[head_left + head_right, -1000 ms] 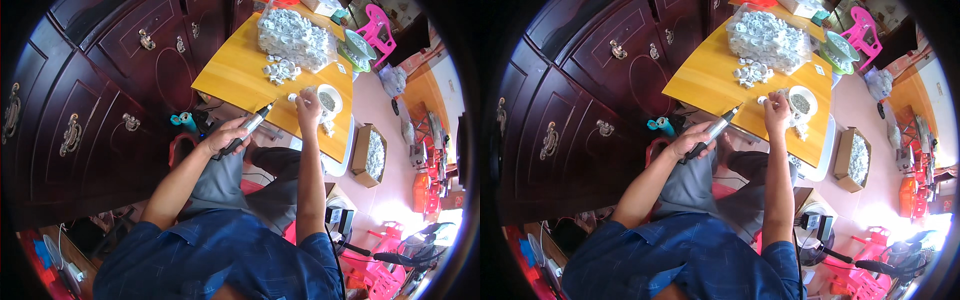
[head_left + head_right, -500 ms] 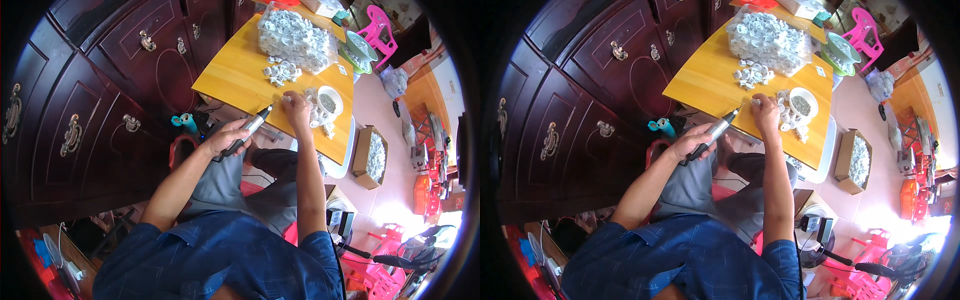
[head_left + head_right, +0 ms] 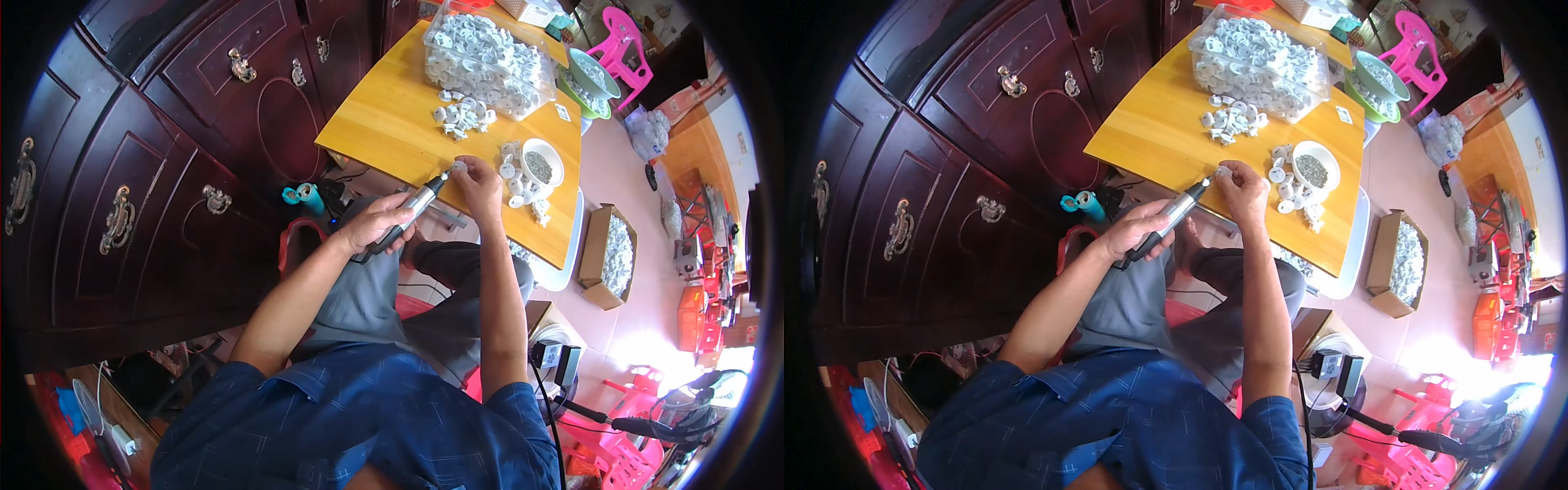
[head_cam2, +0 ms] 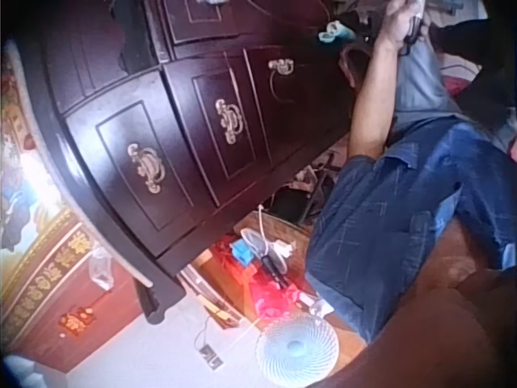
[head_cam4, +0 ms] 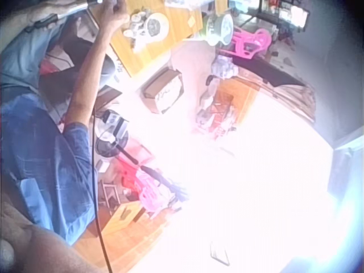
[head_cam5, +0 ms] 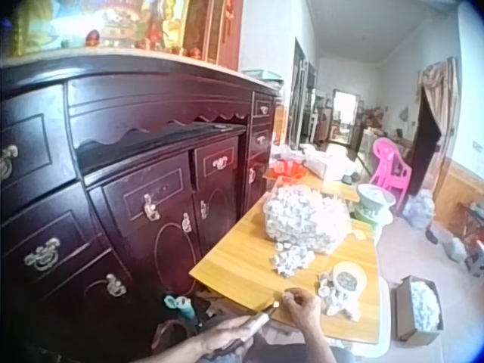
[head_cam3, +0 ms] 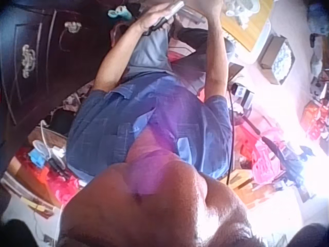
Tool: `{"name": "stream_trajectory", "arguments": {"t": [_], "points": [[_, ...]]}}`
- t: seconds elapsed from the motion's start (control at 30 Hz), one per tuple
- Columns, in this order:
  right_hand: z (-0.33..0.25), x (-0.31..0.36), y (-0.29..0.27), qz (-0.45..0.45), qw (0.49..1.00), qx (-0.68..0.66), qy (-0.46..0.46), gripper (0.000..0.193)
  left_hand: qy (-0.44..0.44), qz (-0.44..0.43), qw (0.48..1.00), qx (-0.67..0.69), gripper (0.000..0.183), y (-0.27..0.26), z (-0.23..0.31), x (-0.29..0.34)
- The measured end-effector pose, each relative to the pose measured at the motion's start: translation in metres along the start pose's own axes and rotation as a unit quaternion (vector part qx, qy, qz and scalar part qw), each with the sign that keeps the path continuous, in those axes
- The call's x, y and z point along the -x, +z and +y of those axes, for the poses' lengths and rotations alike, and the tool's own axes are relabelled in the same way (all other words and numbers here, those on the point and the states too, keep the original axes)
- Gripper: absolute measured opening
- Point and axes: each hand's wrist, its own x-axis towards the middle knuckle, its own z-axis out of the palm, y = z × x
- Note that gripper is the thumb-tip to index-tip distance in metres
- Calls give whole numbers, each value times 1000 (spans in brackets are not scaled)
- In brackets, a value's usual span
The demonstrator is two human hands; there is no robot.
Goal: Assembling small white components using an electric screwdriver.
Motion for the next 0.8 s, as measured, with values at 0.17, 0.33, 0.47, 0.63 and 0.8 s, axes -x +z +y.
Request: {"name": "stream_trajectory", "arguments": {"t": [0.17, 0.33, 0.47, 0.63, 0.8], "points": [[1, 0, -1, -17, 1000, 7, 14, 24, -5, 7, 1000, -1, 48, 2, 1, 0], [7, 0, 3, 17, 999, -29, -8, 23, -12, 19, 1000, -1, 48, 5, 4, 1], [11, 0, 3, 18, 1000, -23, -8, 23, -14, 11, 1000, 3, 48, 3, 3, 0], [11, 0, 3, 18, 999, -30, -5, 23, -14, 5, 1000, 3, 47, 1, 0, -1], [5, 2, 1, -15, 1000, 0, 28, 25, -33, 12, 999, 2, 50, 0, 1, 1]]}}
